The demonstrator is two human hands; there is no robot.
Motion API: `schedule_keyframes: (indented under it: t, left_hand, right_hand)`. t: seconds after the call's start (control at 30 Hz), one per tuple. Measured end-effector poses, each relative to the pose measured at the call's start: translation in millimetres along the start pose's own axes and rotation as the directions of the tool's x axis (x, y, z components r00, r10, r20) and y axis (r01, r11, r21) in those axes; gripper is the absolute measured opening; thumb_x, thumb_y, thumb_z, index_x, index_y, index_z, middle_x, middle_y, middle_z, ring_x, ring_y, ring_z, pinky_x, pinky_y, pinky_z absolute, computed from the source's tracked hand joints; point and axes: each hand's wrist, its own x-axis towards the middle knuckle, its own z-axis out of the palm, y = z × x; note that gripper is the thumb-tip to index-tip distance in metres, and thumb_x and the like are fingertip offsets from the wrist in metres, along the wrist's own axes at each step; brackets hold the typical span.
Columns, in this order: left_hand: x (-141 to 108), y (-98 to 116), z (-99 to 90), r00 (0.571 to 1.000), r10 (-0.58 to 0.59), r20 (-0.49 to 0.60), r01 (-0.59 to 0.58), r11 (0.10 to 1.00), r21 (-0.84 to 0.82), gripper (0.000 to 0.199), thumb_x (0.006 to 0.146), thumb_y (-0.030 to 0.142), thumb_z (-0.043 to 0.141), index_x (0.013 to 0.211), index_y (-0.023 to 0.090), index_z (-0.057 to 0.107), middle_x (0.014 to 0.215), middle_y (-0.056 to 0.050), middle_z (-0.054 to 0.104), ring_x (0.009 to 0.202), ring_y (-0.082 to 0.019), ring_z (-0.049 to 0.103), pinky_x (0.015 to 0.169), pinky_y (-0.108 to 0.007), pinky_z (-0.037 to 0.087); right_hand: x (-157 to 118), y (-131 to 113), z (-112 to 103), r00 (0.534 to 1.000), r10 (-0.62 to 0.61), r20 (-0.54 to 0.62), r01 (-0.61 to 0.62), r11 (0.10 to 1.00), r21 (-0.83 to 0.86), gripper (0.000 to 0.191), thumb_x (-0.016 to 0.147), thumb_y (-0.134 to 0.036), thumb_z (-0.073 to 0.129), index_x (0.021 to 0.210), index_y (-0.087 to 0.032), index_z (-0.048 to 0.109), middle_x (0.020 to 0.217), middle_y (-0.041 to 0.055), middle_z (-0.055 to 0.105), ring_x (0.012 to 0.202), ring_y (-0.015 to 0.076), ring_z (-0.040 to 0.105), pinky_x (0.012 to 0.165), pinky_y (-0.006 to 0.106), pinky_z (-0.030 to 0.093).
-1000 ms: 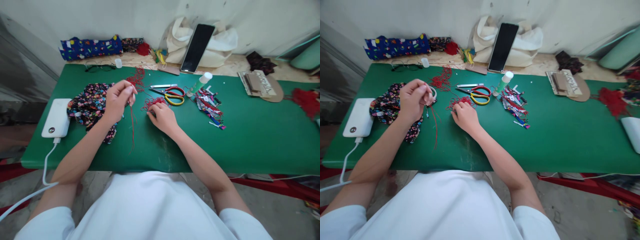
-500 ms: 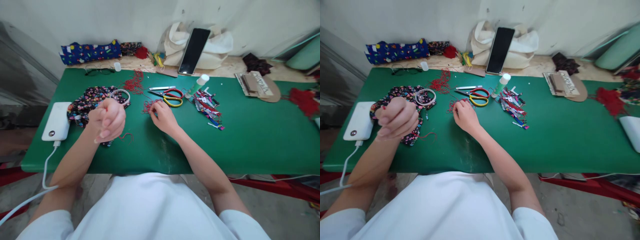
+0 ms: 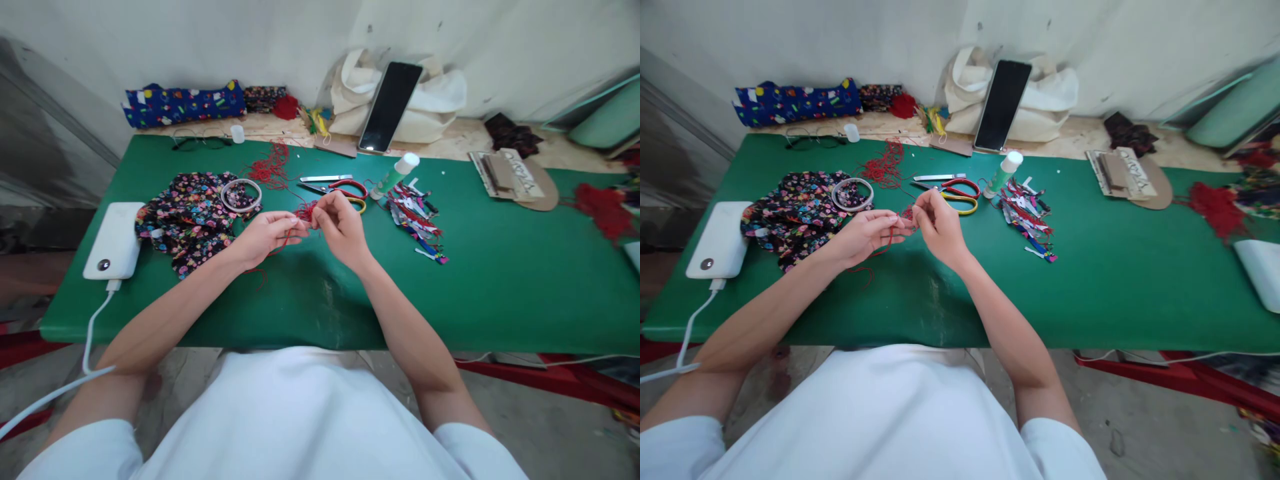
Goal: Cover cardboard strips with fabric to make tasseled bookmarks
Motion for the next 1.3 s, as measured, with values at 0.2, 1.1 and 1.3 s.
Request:
schedule_keyframes:
  t: [0.2,1.1,1.3]
  left_hand:
    - [0.0,4.7,0.5,0.996,0.064,-0.054,-0.067,0.996,-0.059,0.011,0.081,0.025,0.068,0.080,0.016,0.062,0.088,-0.005,0.076,0.086,-0.013,0.073,0.088,-0.028,0.055]
    - [-6.1,13.0,-4.7,0.942,0.192,0.276,-0.165,0.979,-0.121,0.017,0.075,0.020,0.067,0.063,0.010,0.062,0.061,-0.002,0.063,0.053,-0.007,0.057,0.052,-0.017,0.044]
    - [-5.7,12.8,-4.4,0.953,0.184,0.239,-0.171,0.982,-0.077,0.016,0.075,0.023,0.066,0.065,0.012,0.059,0.062,-0.002,0.065,0.051,-0.006,0.056,0.051,-0.017,0.045]
  right_hand:
    - [-3.2,-2.1,-0.8,0.992,0.003,0.124,-0.006,1.000,0.022,0.011,0.093,-0.028,0.052,0.086,-0.023,0.046,0.062,-0.0063,0.052,0.053,0.0083,0.049,0.054,0.024,0.040]
    - [-6.2,-14.4,3.4,0.998,-0.027,0.049,0.019,0.988,0.152,0.029,0.085,-0.046,0.070,0.082,-0.017,0.069,0.073,0.0002,0.067,0.061,0.0079,0.056,0.055,0.022,0.044]
    - [-4.8,-13.9,3.2,0.995,-0.082,0.055,0.079,0.995,0.052,0.030,0.089,-0.045,0.065,0.080,-0.017,0.066,0.070,-0.0006,0.066,0.060,0.0073,0.054,0.056,0.021,0.043]
